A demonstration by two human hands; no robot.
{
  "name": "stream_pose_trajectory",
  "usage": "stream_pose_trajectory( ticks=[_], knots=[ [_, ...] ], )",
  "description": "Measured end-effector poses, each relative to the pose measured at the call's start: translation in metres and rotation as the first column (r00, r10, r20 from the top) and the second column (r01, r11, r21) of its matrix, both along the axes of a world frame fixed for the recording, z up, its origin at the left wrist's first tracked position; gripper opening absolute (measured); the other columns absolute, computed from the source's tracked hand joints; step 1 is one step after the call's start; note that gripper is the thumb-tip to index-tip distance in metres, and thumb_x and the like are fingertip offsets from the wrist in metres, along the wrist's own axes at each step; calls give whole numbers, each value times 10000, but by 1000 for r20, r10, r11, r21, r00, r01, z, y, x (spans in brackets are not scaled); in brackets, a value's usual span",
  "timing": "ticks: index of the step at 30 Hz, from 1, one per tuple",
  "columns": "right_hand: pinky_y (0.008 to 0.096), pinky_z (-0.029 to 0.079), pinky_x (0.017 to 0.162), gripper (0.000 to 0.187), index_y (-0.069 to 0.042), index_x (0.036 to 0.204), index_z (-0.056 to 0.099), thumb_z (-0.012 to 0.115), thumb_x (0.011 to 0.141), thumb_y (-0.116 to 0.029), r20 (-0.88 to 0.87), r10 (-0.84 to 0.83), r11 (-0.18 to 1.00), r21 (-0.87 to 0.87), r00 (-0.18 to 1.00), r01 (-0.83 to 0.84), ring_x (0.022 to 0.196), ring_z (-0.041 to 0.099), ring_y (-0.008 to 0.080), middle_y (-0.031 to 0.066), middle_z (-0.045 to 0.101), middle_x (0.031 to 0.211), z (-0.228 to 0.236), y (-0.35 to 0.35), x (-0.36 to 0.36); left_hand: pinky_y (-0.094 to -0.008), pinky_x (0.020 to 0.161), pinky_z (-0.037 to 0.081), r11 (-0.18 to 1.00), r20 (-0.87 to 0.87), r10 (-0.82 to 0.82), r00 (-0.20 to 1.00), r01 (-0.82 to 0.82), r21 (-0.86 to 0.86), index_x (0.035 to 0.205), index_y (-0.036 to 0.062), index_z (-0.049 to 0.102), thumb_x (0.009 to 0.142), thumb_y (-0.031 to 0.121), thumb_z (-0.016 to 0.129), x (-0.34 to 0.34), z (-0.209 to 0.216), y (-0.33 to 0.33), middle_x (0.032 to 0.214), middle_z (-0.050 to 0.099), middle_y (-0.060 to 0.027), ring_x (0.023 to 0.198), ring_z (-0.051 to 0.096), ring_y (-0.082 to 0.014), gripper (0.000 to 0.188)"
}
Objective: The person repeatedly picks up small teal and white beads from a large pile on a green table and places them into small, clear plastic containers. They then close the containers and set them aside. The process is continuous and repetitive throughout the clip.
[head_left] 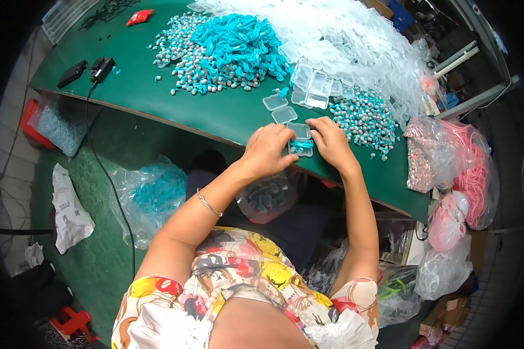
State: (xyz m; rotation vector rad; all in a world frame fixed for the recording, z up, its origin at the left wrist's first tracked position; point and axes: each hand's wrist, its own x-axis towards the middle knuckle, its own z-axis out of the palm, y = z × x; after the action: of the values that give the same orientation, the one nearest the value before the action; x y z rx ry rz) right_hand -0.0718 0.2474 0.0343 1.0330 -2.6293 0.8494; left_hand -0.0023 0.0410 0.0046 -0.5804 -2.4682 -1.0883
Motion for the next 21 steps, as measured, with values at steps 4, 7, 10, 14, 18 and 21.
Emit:
stream_pose_trajectory(
  ticks=[4, 7, 10, 14, 18, 21],
  knots=[
    [380, 518, 735, 231, -11, 1037, 648, 704, 813, -10, 173, -10, 1000, -11, 985, 12, 846, 639, 310, 141, 626, 958, 3, -3, -3, -426, 781, 467, 1000, 5, 0, 1000, 0, -4, 1027, 82, 611, 706, 243, 823, 0, -2, -1, 886, 598, -78, 878, 595, -306, 417],
    [368, 517, 711, 228, -5, 1020, 645, 720, 804, -11, 172, -24, 1000, -7, 985, 26, 804, 641, 295, 139, 626, 922, 16, -5, 5, -426, 790, 466, 1000, 43, 0, 999, -1, 25, 1089, 88, 601, 709, 239, 824, 2, -1, -1, 904, 609, -78, 895, 599, -307, 466],
    [370, 520, 707, 201, 0, 1003, 650, 710, 811, 0, 29, 39, 999, -36, 999, -38, 787, 650, 293, 138, 643, 904, 14, 3, 8, -431, 809, 467, 996, 85, -1, 996, -7, 89, 1175, 96, 584, 714, 235, 824, 4, 5, 0, 952, 616, -81, 927, 602, -311, 538],
    [376, 532, 730, 177, 8, 1001, 663, 688, 826, 14, -70, 148, 985, -76, 986, -154, 811, 673, 301, 142, 680, 945, 13, 9, 18, -436, 826, 472, 1000, -6, -2, 1000, 2, 14, 1214, 100, 580, 717, 228, 824, 4, 3, -1, 1028, 599, -88, 986, 600, -314, 569],
    [385, 541, 799, 222, 8, 1061, 673, 674, 839, -6, 25, 109, 986, -129, 994, -105, 923, 679, 332, 186, 679, 1039, 12, 10, 37, -444, 852, 472, 998, 27, -34, 999, 35, -58, 1219, 104, 589, 745, 233, 807, 4, 2, -2, 1125, 577, -90, 1036, 588, -328, 537],
    [416, 520, 887, 310, 0, 1141, 645, 682, 835, -25, -98, 33, 989, -140, 995, -46, 1051, 642, 361, 198, 658, 1136, -10, 11, 52, -443, 840, 473, 999, -24, -41, 999, 40, -22, 1179, 96, 613, 765, 230, 791, 5, 0, -1, 1100, 586, -92, 1017, 592, -322, 470]
  ],
)
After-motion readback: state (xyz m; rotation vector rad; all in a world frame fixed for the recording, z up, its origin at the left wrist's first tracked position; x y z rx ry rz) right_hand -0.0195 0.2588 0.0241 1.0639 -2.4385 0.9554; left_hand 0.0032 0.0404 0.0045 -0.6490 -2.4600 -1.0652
